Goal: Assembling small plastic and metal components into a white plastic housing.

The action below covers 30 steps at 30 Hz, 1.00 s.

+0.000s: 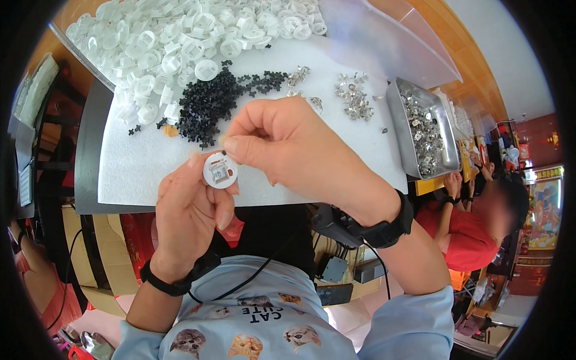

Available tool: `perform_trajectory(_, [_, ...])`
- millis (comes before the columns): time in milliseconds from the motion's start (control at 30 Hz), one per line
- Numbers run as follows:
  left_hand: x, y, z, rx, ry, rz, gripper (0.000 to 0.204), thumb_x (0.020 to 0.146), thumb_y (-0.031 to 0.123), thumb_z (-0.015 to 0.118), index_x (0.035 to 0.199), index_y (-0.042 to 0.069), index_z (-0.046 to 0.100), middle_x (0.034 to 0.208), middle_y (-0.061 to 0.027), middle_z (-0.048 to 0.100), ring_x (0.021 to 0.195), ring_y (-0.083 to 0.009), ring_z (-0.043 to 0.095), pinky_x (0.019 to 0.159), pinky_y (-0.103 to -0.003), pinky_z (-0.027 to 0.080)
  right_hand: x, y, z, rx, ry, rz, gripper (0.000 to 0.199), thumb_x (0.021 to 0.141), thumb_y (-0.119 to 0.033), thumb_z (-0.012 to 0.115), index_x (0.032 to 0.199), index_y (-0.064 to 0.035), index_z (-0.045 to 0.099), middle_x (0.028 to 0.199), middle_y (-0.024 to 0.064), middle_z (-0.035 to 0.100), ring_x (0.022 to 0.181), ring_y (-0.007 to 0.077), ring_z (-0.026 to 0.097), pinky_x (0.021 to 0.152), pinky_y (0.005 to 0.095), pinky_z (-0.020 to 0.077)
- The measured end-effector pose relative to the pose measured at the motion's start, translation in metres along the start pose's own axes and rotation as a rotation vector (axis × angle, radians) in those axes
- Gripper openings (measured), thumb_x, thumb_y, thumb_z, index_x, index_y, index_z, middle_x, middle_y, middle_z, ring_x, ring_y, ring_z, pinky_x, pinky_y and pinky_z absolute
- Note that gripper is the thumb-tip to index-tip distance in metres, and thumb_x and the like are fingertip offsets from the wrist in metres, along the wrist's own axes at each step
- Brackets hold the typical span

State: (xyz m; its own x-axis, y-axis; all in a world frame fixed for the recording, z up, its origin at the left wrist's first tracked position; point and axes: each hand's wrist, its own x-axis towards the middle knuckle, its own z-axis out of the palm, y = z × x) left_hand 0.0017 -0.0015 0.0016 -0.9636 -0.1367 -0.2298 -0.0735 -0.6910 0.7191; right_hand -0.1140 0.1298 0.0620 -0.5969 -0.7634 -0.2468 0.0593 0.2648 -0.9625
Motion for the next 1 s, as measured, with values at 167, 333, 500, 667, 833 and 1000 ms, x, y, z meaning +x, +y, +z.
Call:
perform_trajectory(167, [0.000, 0.001, -0.004, -0.028, -0.021, -0.038, 0.038, 0.098, 0.028, 0.044, 0.110, -0.005, 0.057, 0.075, -0.0101, 0.059, 0.050, -0.0120, 0.049, 0.045, -0.023, 0.037, -0.001, 0.003, 0.015, -0.169, 0.053, -0.205, 0.014, 0.087, -0.010, 0.058, 0.080, 0.0023, 0.057, 0.065, 0.0033, 0.058, 0.058, 0.0093, 0.050, 0.051, 0.0254, 0.0409])
perform_trajectory(333, [0.000, -0.001, -0.005, -0.072, -0.039, -0.003, 0.035, 0.097, 0.028, 0.046, 0.104, -0.004, 0.059, 0.074, -0.0088, 0.058, 0.050, -0.0115, 0.049, 0.045, -0.023, 0.037, 0.000, -0.001, 0.017, -0.347, 0.088, -0.213, 0.013, 0.085, -0.010, 0.058, 0.079, 0.0023, 0.055, 0.063, 0.0077, 0.056, 0.056, 0.0128, 0.050, 0.051, 0.0278, 0.0403])
perform_trajectory(500, [-0.001, -0.001, -0.003, -0.039, -0.027, 0.003, 0.036, 0.098, 0.030, 0.046, 0.098, -0.003, 0.059, 0.073, -0.0078, 0.058, 0.049, -0.0107, 0.048, 0.044, -0.023, 0.036, 0.002, 0.005, 0.016, -0.295, 0.097, -0.239, 0.013, 0.084, -0.010, 0.058, 0.079, 0.0023, 0.054, 0.062, 0.0079, 0.055, 0.055, 0.0138, 0.050, 0.051, 0.0287, 0.0404])
perform_trajectory(667, [0.000, 0.000, -0.004, -0.054, -0.034, -0.020, 0.037, 0.098, 0.033, 0.045, 0.090, -0.001, 0.057, 0.073, -0.0078, 0.057, 0.049, -0.0105, 0.049, 0.043, -0.022, 0.037, -0.001, 0.003, 0.017, -0.355, 0.130, -0.226, 0.012, 0.083, -0.009, 0.058, 0.077, 0.0013, 0.053, 0.064, 0.0099, 0.055, 0.056, 0.0178, 0.052, 0.052, 0.0301, 0.0415])
perform_trajectory(833, [0.001, 0.000, -0.002, -0.032, -0.030, -0.018, 0.039, 0.099, 0.035, 0.043, 0.089, -0.001, 0.057, 0.072, -0.0075, 0.057, 0.049, -0.0106, 0.050, 0.043, -0.022, 0.037, 0.000, 0.009, 0.018, -0.588, 0.160, -0.400, 0.010, 0.081, -0.007, 0.057, 0.077, -0.0009, 0.050, 0.070, 0.0123, 0.053, 0.062, 0.0295, 0.054, 0.055, 0.0347, 0.0427])
perform_trajectory(1000, [0.000, -0.001, 0.000, 0.032, -0.004, -0.017, 0.040, 0.099, 0.036, 0.042, 0.090, 0.000, 0.057, 0.072, -0.0065, 0.056, 0.050, -0.0101, 0.050, 0.044, -0.021, 0.037, 0.000, 0.014, 0.021, -0.766, 0.210, -0.545, 0.009, 0.080, -0.006, 0.057, 0.079, -0.0032, 0.049, 0.073, 0.0119, 0.051, 0.065, 0.0326, 0.053, 0.055, 0.0375, 0.0429])
